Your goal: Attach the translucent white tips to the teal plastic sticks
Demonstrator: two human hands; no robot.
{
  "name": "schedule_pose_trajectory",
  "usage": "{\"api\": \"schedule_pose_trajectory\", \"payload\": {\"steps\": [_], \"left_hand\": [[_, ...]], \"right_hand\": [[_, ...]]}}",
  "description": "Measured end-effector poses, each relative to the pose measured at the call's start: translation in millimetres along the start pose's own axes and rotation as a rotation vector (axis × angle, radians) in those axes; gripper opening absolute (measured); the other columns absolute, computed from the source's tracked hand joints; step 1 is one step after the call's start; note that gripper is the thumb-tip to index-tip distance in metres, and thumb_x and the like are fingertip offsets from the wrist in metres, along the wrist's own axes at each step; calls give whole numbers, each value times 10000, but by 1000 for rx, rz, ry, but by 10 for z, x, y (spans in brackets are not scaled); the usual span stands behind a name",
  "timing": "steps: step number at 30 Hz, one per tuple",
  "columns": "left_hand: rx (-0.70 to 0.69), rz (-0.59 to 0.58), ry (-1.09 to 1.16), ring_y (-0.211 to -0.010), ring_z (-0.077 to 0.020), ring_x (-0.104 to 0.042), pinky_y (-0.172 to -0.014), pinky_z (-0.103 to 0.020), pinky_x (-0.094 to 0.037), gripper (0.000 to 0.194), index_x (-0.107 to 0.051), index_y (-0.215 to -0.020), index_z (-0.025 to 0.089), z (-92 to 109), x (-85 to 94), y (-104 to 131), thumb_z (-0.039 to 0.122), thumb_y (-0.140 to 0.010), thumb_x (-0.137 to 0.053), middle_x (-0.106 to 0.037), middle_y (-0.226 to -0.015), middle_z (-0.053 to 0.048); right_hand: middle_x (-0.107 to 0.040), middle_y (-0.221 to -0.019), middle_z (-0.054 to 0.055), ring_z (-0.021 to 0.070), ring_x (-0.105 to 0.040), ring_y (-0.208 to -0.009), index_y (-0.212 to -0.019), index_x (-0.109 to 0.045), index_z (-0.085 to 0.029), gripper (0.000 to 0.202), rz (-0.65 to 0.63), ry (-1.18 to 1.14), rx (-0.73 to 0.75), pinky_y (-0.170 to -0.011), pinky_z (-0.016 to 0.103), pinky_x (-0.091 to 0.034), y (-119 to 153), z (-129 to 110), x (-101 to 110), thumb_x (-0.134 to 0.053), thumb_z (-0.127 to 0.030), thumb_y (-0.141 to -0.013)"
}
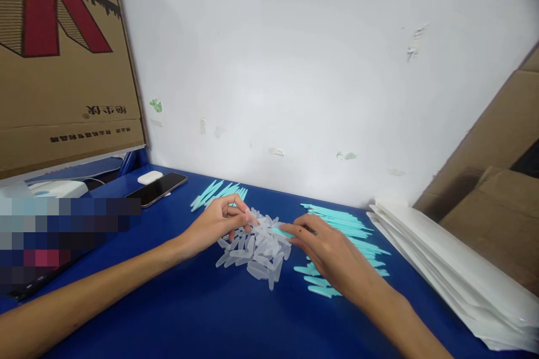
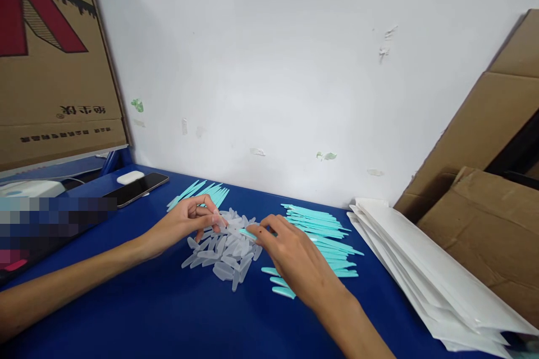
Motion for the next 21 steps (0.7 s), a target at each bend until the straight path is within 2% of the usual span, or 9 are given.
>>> {"api": "schedule_pose_trajectory", "payload": {"steps": [6,12,16,21], "left_hand": [[48,-30,121,-904,-239,-718,-559,-244,-490,293,-516,-854,176,-14,-50,13,400,-876,-704,-746,-966,-124],[93,-59,194,-958,-262,-720,-544,-228,-459,294,-503,-857,176,-6,-112,57,379,-877,-714,-739,-1000,-129],[115,-77,207,-947,-264,-724,-545,-224,-453,297,-499,-849,174,26,-158,90,369,-873,-721,-741,-999,-130],[117,-115,204,-943,-276,-731,-510,-206,-443,283,-518,-876,169,31,-187,103,361,-866,-726,-745,-1030,-141]], "right_hand": [[-628,-1062,68,183,-598,-880,-1303,-526,-222,366,2,-43,22,-669,291,-476,-1,-77,-72,-491,-71,-972],[-646,-970,19,161,-596,-781,-1219,-562,-250,265,51,4,41,-556,267,-392,-19,-157,-86,-528,-136,-982],[-653,-933,9,146,-594,-762,-1116,-600,-238,242,117,23,18,-544,261,-351,-29,-189,-55,-522,-74,-956],[-657,-870,7,139,-577,-738,-1005,-639,-219,204,200,23,12,-552,259,-338,-44,-203,-33,-504,-72,-960]]}}
Point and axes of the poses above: each hand's wrist, its own y-axis away from the middle knuckle, its own x-axis out of the back of the hand, z = x × y, the point moved 2 cm from there along -y, towards the middle knuckle
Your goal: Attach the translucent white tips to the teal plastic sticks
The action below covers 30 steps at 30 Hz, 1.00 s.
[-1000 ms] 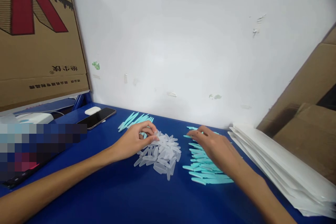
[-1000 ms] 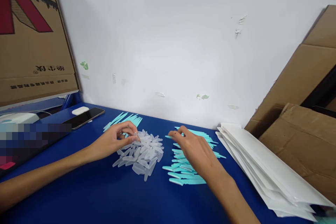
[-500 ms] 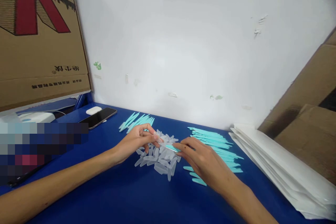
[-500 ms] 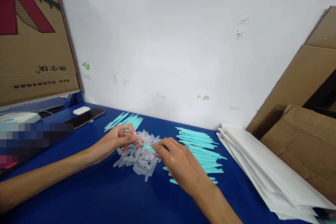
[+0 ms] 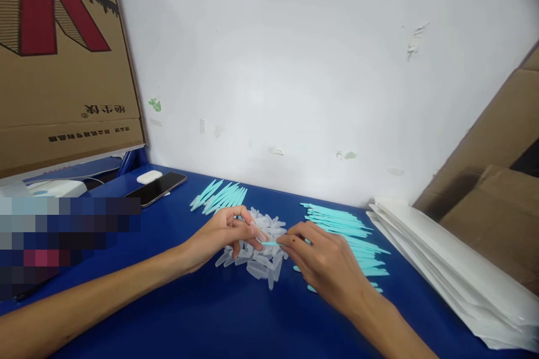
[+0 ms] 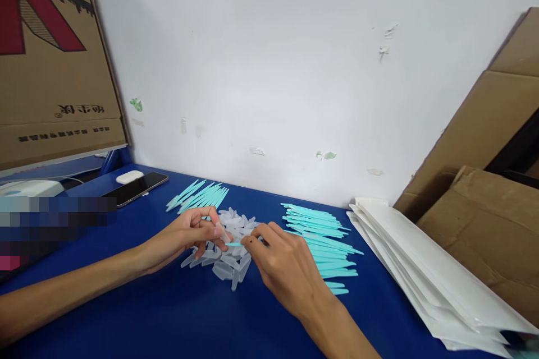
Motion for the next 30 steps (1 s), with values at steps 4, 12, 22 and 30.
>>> {"api": "schedule_pose_trajectory", "payload": {"steps": [4,12,22,30], "left_hand": [[-43,5,-80,-934,-271,-737,-480,-192,-435,357,-594,-1124,179,-15,14,-5,408,-874,-709,-765,-956,-115],[-75,-11,-305,-770,-207,-716,-469,-201,-440,372,-756,-1091,186,-50,-9,-20,486,-899,-647,-786,-899,-90],[-451,-4,-757,-665,-147,-676,-596,-227,-448,322,-780,-902,209,34,-124,113,376,-1002,-524,-767,-784,-25],[-421,94,-737,-617,-150,-644,-577,-238,-456,368,-758,-848,192,75,-94,96,396,-1009,-497,-741,-732,-29]], "right_hand": [[-660,-874,23,145,-558,-743,-1004,-656,-210,218,34,23,-24,-579,258,-370,-6,-17,14,-505,-62,-950],[-674,-893,46,165,-560,-773,-1025,-670,-202,253,70,105,-15,-580,263,-396,-6,-15,38,-504,-35,-934],[-658,-911,41,168,-577,-802,-1382,-498,-223,474,29,-112,25,-701,278,-478,28,-160,-18,-480,-18,-955],[-627,-684,-4,132,-553,-599,-1082,-657,-180,199,25,90,39,-533,270,-351,-30,-10,80,-520,-312,-1023]]}}
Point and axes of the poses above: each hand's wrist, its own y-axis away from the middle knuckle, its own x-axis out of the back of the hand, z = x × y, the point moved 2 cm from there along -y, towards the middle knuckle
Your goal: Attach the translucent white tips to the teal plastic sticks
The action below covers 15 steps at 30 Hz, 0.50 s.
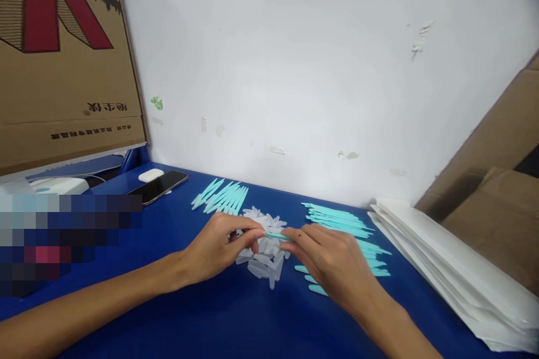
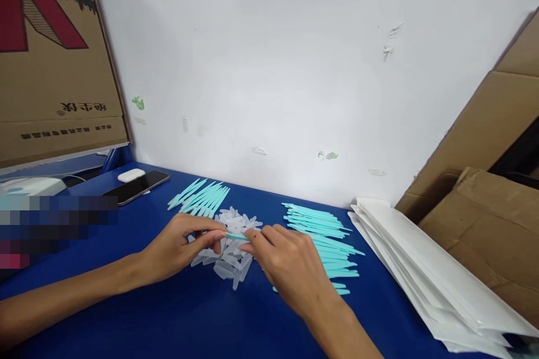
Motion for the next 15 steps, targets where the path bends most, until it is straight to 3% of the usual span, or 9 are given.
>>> {"api": "schedule_pose_trajectory", "payload": {"steps": [5,9,12,15], "left_hand": [[-72,-92,-100,-648,-143,-632,-597,-235,-445,340,-746,-888,197,8,-42,41,360,-1019,-478,-726,-750,-31],[-191,-150,-279,-735,-174,-630,-652,-266,-450,330,-687,-1185,208,-33,-77,76,305,-1037,-409,-713,-842,-65],[-200,-58,-469,-807,-204,-632,-659,-286,-452,362,-675,-1189,176,-123,12,17,302,-1041,-370,-705,-916,-102],[-90,86,-689,-889,-243,-639,-669,-306,-461,390,-679,-1160,160,-273,233,-102,338,-1043,-353,-699,-977,-126]], "right_hand": [[-593,-615,-30,108,-519,-504,-976,-679,-187,227,-39,-41,42,-479,289,-262,38,4,-40,-481,-275,-1041],[-648,-666,-18,126,-575,-554,-1020,-676,-200,195,-61,-33,50,-506,288,-313,21,-18,-48,-507,-298,-1029],[-730,-950,40,164,-670,-810,-1174,-633,-207,207,-2,-25,-57,-651,272,-440,3,96,42,-516,-277,-1019],[-713,-1053,57,174,-675,-862,-1113,-634,-210,187,121,-32,-269,-669,269,-468,15,280,157,-492,-229,-993]]}}
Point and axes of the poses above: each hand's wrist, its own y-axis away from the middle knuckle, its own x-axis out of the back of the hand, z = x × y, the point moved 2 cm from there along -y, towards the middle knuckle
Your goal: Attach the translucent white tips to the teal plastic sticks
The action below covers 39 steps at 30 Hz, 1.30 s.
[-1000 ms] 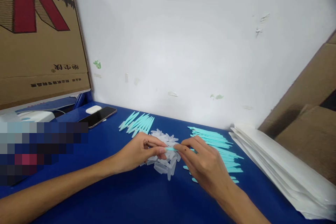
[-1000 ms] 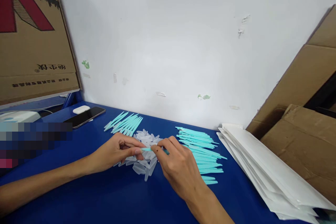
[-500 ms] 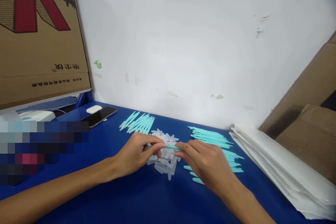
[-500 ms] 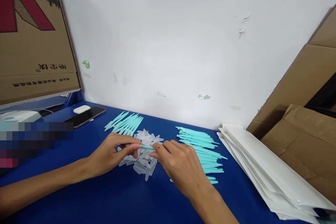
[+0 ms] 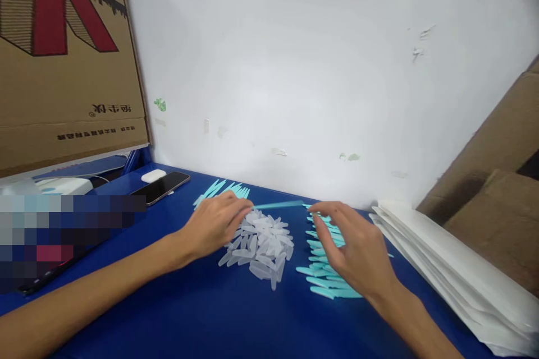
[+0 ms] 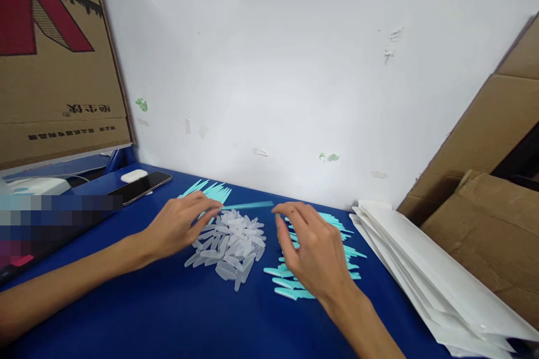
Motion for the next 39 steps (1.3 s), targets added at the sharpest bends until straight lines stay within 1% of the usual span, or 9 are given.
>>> {"api": "schedule_pose_trajectory", "payload": {"steps": [5,7,12,19,24,27,30,34,39], "left_hand": [[332,-37,-405,-908,-300,-616,-662,-343,-469,395,-697,-1085,139,-533,111,-128,268,-1009,-332,-685,-869,-152],[377,-55,-452,-924,-328,-595,-696,-371,-480,382,-716,-964,130,-677,116,-133,238,-981,-350,-683,-813,-163],[418,-87,-486,-964,-361,-569,-694,-382,-490,371,-714,-778,129,-813,43,-80,190,-926,-380,-684,-898,-200],[404,-123,-437,-919,-374,-580,-662,-387,-496,374,-715,-745,113,-743,-9,-64,215,-917,-399,-670,-819,-205],[249,-122,-296,-998,-314,-577,-781,-364,-500,369,-731,-942,140,-538,45,-113,265,-974,-385,-690,-950,-156],[49,-153,-32,-984,-261,-581,-850,-362,-483,333,-719,-992,180,-326,72,-98,344,-1002,-429,-688,-1010,-106],[-83,-200,161,-962,-230,-577,-886,-377,-460,278,-709,-1047,214,-151,51,-40,369,-1007,-481,-665,-1030,-69],[-142,-228,170,-1012,-242,-538,-791,-342,-457,228,-684,-1133,232,-86,-85,33,338,-1000,-532,-631,-1083,-71],[-154,-222,123,-972,-232,-535,-763,-331,-437,219,-696,-1094,228,-130,-241,62,304,-1018,-506,-626,-1047,-65]], "right_hand": [[-691,-922,25,122,-588,-575,-889,-623,-207,147,1,62,-122,-542,264,-411,9,149,3,-483,-232,-925],[-689,-917,12,93,-532,-493,-882,-632,-207,140,-21,87,-132,-509,256,-389,26,154,-43,-499,-235,-912],[-721,-953,2,111,-636,-585,-923,-694,-223,155,-8,126,-130,-513,237,-413,46,166,-91,-541,-235,-905],[-768,-969,-7,132,-708,-653,-940,-762,-246,217,19,138,-93,-500,227,-432,47,248,-67,-545,-234,-933],[-761,-967,-26,129,-694,-638,-937,-747,-258,207,-68,171,-168,-509,237,-428,49,318,-81,-544,-218,-934],[-751,-1034,0,167,-704,-688,-1037,-726,-262,223,-217,233,-203,-528,264,-437,37,413,-48,-523,-248,-947],[-744,-1082,19,198,-709,-757,-1104,-715,-287,251,-483,187,-194,-634,303,-486,49,552,4,-508,-320,-965],[-746,-1076,33,264,-693,-955,-1111,-720,-308,313,-765,1,-307,-779,339,-500,131,764,46,-665,-489,-862],[-727,-1072,29,269,-666,-983,-1036,-729,-305,307,-888,-126,-415,-784,325,-477,216,882,-37,-752,-464,-775]]}}
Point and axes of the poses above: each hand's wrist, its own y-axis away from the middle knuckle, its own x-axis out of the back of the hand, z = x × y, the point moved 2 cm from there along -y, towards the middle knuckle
